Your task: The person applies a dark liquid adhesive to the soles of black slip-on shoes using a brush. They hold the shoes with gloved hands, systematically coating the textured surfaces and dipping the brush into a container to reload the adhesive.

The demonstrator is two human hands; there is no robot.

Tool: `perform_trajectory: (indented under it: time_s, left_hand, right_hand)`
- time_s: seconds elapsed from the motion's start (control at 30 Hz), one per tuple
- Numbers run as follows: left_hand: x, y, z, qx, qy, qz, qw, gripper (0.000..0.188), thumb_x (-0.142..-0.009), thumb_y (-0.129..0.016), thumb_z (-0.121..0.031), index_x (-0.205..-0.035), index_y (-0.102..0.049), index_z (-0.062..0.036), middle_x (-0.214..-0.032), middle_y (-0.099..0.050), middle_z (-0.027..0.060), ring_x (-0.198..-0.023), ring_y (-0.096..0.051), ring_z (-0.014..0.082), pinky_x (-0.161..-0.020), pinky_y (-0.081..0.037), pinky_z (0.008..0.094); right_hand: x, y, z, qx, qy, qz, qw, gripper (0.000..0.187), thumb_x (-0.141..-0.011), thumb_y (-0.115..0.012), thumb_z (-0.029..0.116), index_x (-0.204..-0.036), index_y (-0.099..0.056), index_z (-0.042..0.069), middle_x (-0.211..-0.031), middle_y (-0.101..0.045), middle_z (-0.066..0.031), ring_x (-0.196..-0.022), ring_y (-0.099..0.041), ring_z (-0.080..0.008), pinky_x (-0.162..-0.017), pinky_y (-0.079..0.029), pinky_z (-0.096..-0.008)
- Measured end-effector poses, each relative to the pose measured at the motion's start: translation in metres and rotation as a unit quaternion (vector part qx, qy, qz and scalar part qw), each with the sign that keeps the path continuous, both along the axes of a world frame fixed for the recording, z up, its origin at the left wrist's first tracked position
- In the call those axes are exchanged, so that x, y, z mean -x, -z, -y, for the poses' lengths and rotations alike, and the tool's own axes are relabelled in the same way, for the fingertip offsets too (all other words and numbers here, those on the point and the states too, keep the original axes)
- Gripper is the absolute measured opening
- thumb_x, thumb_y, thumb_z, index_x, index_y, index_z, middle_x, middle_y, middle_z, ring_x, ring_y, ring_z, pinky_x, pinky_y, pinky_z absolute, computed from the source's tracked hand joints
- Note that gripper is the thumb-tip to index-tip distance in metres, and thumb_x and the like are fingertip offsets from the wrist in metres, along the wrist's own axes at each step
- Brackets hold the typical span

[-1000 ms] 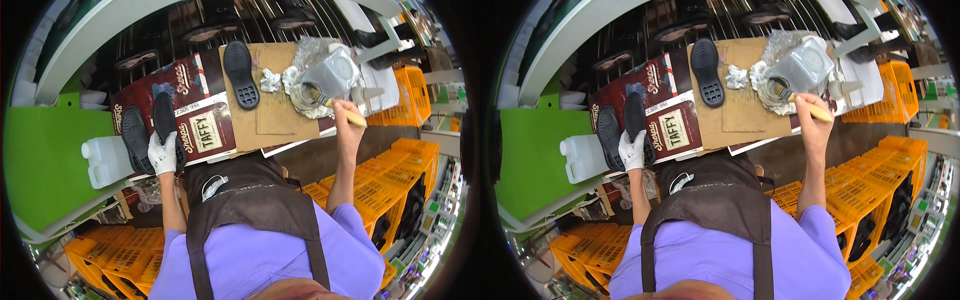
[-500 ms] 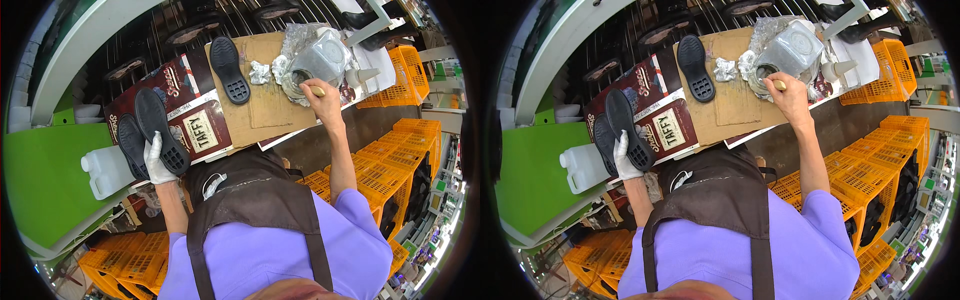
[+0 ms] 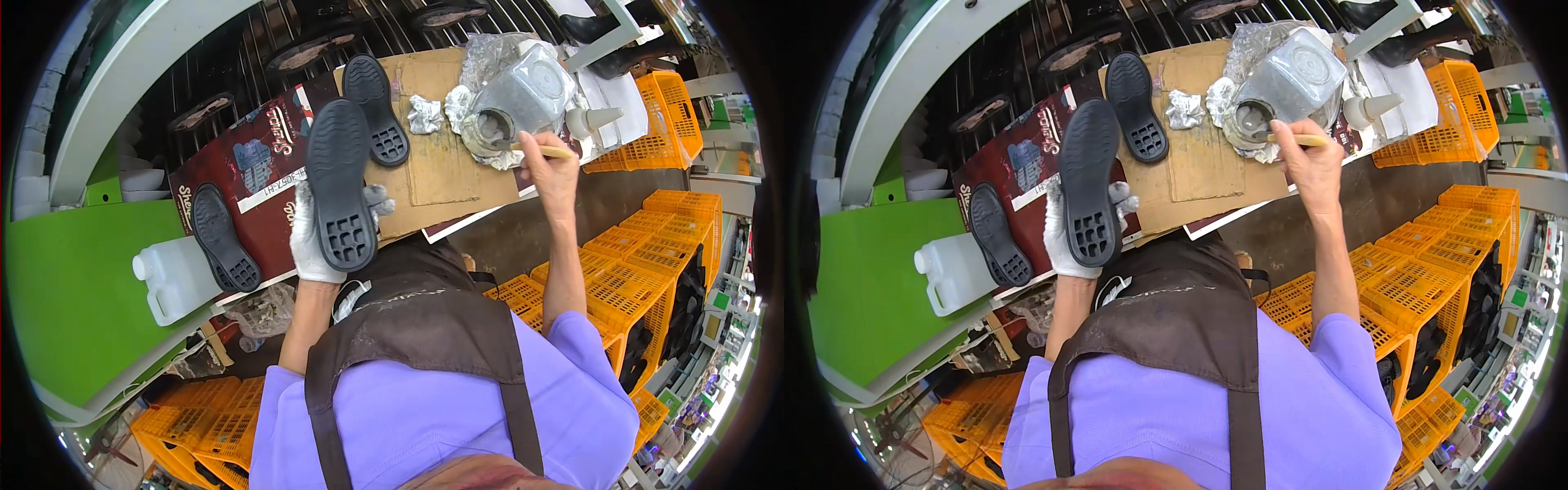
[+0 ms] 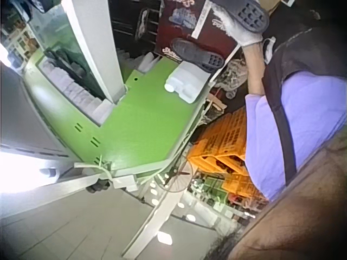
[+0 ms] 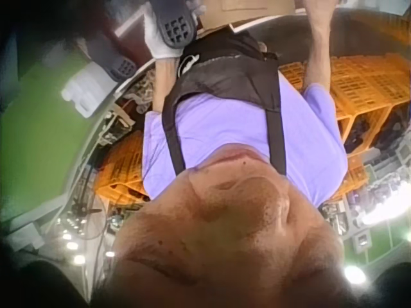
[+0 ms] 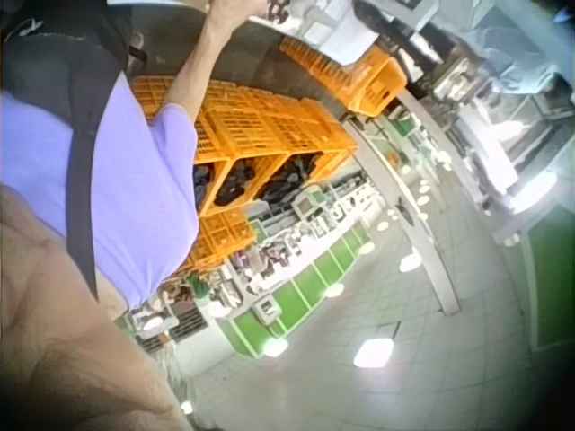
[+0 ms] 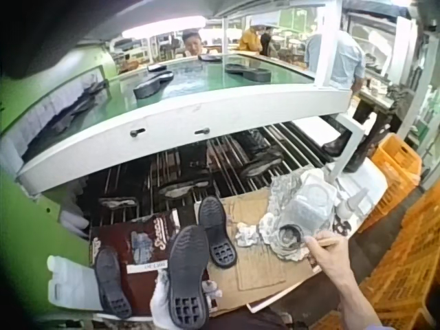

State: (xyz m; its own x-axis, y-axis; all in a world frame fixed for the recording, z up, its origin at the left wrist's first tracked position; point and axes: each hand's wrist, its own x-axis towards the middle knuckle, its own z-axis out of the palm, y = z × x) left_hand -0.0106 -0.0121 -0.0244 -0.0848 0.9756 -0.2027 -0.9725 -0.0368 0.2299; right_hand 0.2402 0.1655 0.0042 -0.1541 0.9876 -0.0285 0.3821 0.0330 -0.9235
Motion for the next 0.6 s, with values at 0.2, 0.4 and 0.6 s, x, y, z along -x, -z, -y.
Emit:
perform_trajectory:
  time_s: [0.2,0.4,0.6]
  left_hand:
    - [-0.010,-0.002,-0.002,0.043,0.012,0.006,0.999,0.064,-0.092,-0.029,-0.048,-0.126,-0.037,0.0052,-0.107,-0.051,0.0333,-0.090,-0.058,0.0422,-0.070,-0.054,0.0399]
    - [-0.006,0.004,-0.001,-0.012,0.048,0.034,0.998,0.063,-0.092,-0.026,-0.049,-0.123,-0.041,0.0044,-0.101,-0.054,0.0316,-0.085,-0.060,0.0404,-0.070,-0.053,0.0416]
    - [-0.001,0.005,-0.008,-0.035,0.105,0.012,0.994,0.063,-0.091,-0.029,-0.054,-0.123,-0.043,-0.0010,-0.098,-0.058,0.0260,-0.084,-0.062,0.0316,-0.070,-0.053,0.0387]
  right_hand:
    - [-0.006,-0.021,-0.019,-0.133,-0.198,0.115,0.964,0.012,-0.080,-0.065,0.012,-0.085,-0.064,0.001,-0.068,-0.057,-0.0022,-0.060,-0.053,-0.0099,-0.054,-0.041,-0.0232]
    - [-0.007,-0.037,-0.040,-0.050,-0.395,0.195,0.897,0.013,-0.077,-0.065,0.010,-0.087,-0.065,0.002,-0.074,-0.056,-0.0080,-0.070,-0.053,-0.0201,-0.066,-0.042,-0.0310]
    - [-0.022,-0.051,-0.061,0.048,-0.410,0.159,0.897,0.013,-0.079,-0.062,0.009,-0.090,-0.066,0.002,-0.074,-0.057,-0.0027,-0.063,-0.052,-0.0102,-0.057,-0.042,-0.0243]
